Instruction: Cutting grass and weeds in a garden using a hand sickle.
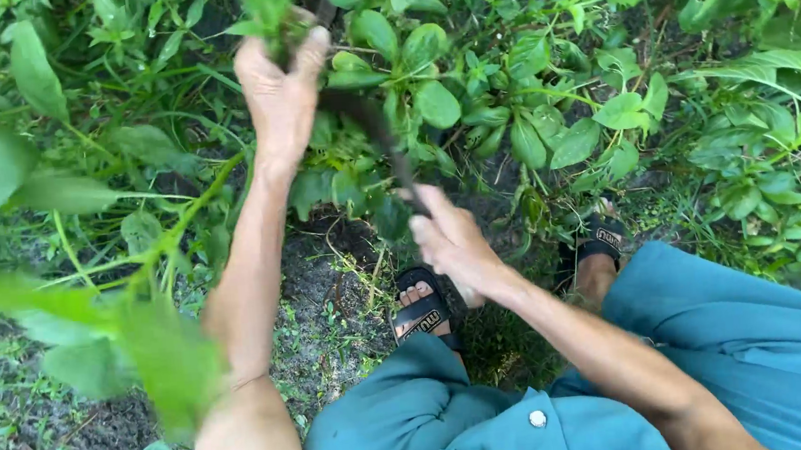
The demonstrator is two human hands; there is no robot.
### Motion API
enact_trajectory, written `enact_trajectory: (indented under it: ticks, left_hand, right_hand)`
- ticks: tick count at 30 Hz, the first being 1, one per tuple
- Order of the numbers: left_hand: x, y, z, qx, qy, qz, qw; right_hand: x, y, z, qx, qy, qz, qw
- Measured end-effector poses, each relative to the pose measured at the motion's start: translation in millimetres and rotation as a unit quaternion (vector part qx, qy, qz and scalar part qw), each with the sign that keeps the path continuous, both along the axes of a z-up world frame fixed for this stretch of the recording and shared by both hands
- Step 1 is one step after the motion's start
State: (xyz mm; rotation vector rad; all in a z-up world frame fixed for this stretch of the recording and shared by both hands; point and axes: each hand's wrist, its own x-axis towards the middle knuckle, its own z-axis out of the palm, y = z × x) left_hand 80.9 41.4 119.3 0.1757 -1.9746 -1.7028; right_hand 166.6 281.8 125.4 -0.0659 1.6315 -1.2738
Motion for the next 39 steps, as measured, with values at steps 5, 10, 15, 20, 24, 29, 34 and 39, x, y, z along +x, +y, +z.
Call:
enact_trajectory:
  ticks: [5,10,15,20,24,29,34,39]
  left_hand:
    - [-32.7,61.8,5.7,-0.359,-0.301,-0.161,0.869]
    - [-55.5,82.7,-80.9,-0.579,-0.200,-0.094,0.785]
    - [-29.4,60.0,-43.6,0.371,-0.228,-0.086,0.896]
    - [5.1,28.9,-62.6,-0.021,-0.141,-0.051,0.988]
    - [13.0,22.1,-21.6,0.118,-0.134,0.028,0.983]
    - [13.9,-20.7,-50.1,0.349,-0.101,0.210,0.908]
    - [-1.2,-17.6,-23.6,0.314,-0.171,0.276,0.893]
    - [-12.4,-45.4,-8.2,0.280,-0.053,0.275,0.918]
  right_hand:
    - [19.3,56.2,-7.0,-0.101,0.168,-0.281,0.940]
    - [9.4,73.6,-13.4,-0.111,0.132,-0.338,0.925]
    - [9.4,65.3,-18.7,-0.091,0.171,-0.318,0.928]
    - [10.8,34.7,-31.2,-0.145,0.195,-0.235,0.941]
    - [-5.9,-7.4,-10.0,-0.136,0.172,-0.235,0.947]
    - [-24.6,-52.5,-27.1,-0.054,0.004,-0.127,0.990]
    - [-8.7,-38.6,-0.7,0.019,0.032,0.013,0.999]
    - [15.7,9.6,12.9,-0.013,-0.017,-0.007,1.000]
